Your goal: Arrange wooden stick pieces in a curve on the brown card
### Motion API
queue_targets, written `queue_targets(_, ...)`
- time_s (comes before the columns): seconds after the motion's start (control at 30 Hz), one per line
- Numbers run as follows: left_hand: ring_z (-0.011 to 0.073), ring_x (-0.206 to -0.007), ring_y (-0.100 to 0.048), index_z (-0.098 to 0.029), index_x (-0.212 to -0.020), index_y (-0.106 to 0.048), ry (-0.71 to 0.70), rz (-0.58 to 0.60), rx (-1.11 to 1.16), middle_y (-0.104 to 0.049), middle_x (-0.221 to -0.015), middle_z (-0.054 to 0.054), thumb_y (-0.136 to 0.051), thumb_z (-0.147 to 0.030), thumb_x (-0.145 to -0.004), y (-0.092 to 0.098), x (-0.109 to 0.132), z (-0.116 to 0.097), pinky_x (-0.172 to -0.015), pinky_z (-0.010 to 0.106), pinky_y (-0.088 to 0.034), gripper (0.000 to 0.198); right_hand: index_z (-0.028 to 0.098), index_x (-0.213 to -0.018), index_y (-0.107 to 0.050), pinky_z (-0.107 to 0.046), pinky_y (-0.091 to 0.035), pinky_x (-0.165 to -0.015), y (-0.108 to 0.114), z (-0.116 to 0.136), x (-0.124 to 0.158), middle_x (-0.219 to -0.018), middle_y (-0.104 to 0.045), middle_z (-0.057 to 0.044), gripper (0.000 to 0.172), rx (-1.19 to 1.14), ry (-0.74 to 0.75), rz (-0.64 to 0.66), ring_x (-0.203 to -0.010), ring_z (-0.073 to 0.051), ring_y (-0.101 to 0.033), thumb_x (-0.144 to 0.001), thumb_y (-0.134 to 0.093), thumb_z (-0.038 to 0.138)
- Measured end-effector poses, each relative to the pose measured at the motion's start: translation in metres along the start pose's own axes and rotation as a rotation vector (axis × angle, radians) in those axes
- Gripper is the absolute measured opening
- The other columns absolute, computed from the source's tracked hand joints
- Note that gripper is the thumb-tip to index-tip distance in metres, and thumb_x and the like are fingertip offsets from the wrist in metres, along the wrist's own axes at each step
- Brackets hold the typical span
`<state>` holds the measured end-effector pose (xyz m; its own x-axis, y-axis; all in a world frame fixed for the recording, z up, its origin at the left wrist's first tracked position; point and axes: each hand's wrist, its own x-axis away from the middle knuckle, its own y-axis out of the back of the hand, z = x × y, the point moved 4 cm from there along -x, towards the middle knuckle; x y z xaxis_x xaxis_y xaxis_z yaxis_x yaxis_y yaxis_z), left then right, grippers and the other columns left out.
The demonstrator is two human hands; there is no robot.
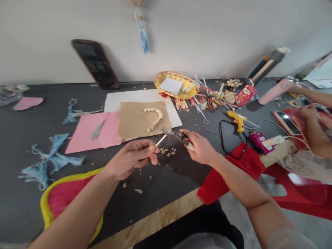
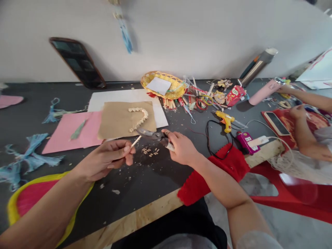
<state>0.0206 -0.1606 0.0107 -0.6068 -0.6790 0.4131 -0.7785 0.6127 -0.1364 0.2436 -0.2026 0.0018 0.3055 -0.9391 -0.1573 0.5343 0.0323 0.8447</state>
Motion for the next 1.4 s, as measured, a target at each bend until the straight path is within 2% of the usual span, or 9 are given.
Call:
queue_targets(0.1,0.0040,-0.036,-0.027,-0.017,-0.074,-0.062,-0.052,-0.049,-0.051,-0.066,-0.058,0.006,-0.069,-0.055,-0.073,0.001,-0.003,0.001,-0.035,0.020,-0.017,0.039,0.019,-0.135,-0.038,-0.037,-0.052,-0.085,-0.002,0.003,0.000,-0.119,-0.061,-0.013,0.056,0.009,-0.006,0.014,-0.100,-0.025,-0.061,-0.082,-0.051,0.011)
queue_targets(0.27,0.0092,-0.049,-0.047,-0.019,-0.087,-0.065,-0.274,-0.359,-0.247,-0.072,-0.077,0.005,-0.067,-0.048,-0.078,-0.002,-0.003,-0.002,-0.046,0.022,-0.038,0.031,0.018,-0.137,-0.037,-0.041,-0.051,-0.087,0.001,-0.005,-0.004,-0.118,-0.061,-0.014,0.057,0.109,-0.093,-0.021,-0.102,-0.027,-0.059,-0.082,-0.051,0.012)
queue_targets(0.4,0.0103,-0.049,-0.047,-0.019,-0.090,-0.066,-0.311,-0.495,-0.376,-0.072,-0.076,0.004,-0.065,-0.042,-0.080,-0.001,0.004,-0.002,-0.047,0.022,-0.038,0.025,0.017,-0.141,-0.033,-0.044,-0.050,-0.091,0.003,-0.007,-0.004,-0.121,-0.059,-0.015,0.059,0.112,-0.047,-0.013,-0.107,-0.028,-0.056,-0.084,-0.050,0.013)
queue_targets(0.7,0.0035,-0.040,-0.030,-0.014,-0.076,-0.063,-0.161,-0.166,-0.066,-0.067,-0.063,0.005,-0.069,-0.046,-0.077,-0.004,0.003,-0.003,-0.038,0.019,-0.020,0.032,0.015,-0.141,-0.035,-0.044,-0.050,-0.089,0.004,-0.008,-0.003,-0.121,-0.057,-0.016,0.061,0.025,0.036,0.029,-0.103,-0.028,-0.056,-0.082,-0.052,0.013)
queue_targets(0.93,0.0029,-0.039,-0.031,-0.013,-0.077,-0.061,-0.150,-0.181,-0.019,-0.066,-0.060,0.004,-0.070,-0.046,-0.076,-0.005,0.001,-0.003,-0.039,0.018,-0.020,0.034,0.017,-0.139,-0.038,-0.039,-0.050,-0.087,-0.001,-0.003,0.000,-0.116,-0.060,-0.014,0.059,0.009,-0.018,0.011,-0.102,-0.026,-0.059,-0.081,-0.049,0.009)
queue_targets(1.1,0.0072,-0.048,-0.046,-0.014,-0.085,-0.062,-0.296,-0.330,-0.222,-0.071,-0.074,0.005,-0.066,-0.040,-0.079,-0.009,-0.002,-0.003,-0.046,0.019,-0.037,0.026,0.017,-0.139,-0.038,-0.041,-0.050,-0.085,0.000,-0.006,-0.002,-0.110,-0.061,-0.014,0.059,0.110,-0.093,0.008,-0.098,-0.027,-0.059,-0.082,-0.049,0.011)
queue_targets(1.2,0.0074,-0.048,-0.046,-0.015,-0.084,-0.060,-0.316,-0.401,-0.304,-0.072,-0.075,0.005,-0.063,-0.036,-0.081,-0.010,0.000,-0.003,-0.047,0.020,-0.037,0.021,0.017,-0.143,-0.034,-0.044,-0.049,-0.086,0.000,-0.008,-0.002,-0.111,-0.060,-0.014,0.060,0.139,-0.060,0.008,-0.101,-0.029,-0.057,-0.085,-0.048,0.014)
queue_targets(1.27,0.0060,-0.045,-0.041,-0.015,-0.080,-0.060,-0.303,-0.387,-0.335,-0.072,-0.075,0.005,-0.060,-0.033,-0.083,-0.010,0.001,-0.002,-0.044,0.019,-0.032,0.019,0.018,-0.144,-0.032,-0.045,-0.048,-0.087,-0.001,-0.009,-0.002,-0.115,-0.059,-0.015,0.060,0.126,-0.034,0.026,-0.103,-0.029,-0.056,-0.086,-0.048,0.016)
queue_targets(1.4,0.0040,-0.043,-0.034,-0.013,-0.079,-0.061,-0.247,-0.238,-0.227,-0.071,-0.074,0.006,-0.060,-0.035,-0.085,-0.009,0.002,-0.001,-0.041,0.019,-0.025,0.023,0.019,-0.144,-0.031,-0.048,-0.048,-0.090,0.001,-0.010,-0.001,-0.125,-0.056,-0.016,0.061,0.094,0.019,0.070,-0.110,-0.031,-0.053,-0.087,-0.049,0.017)
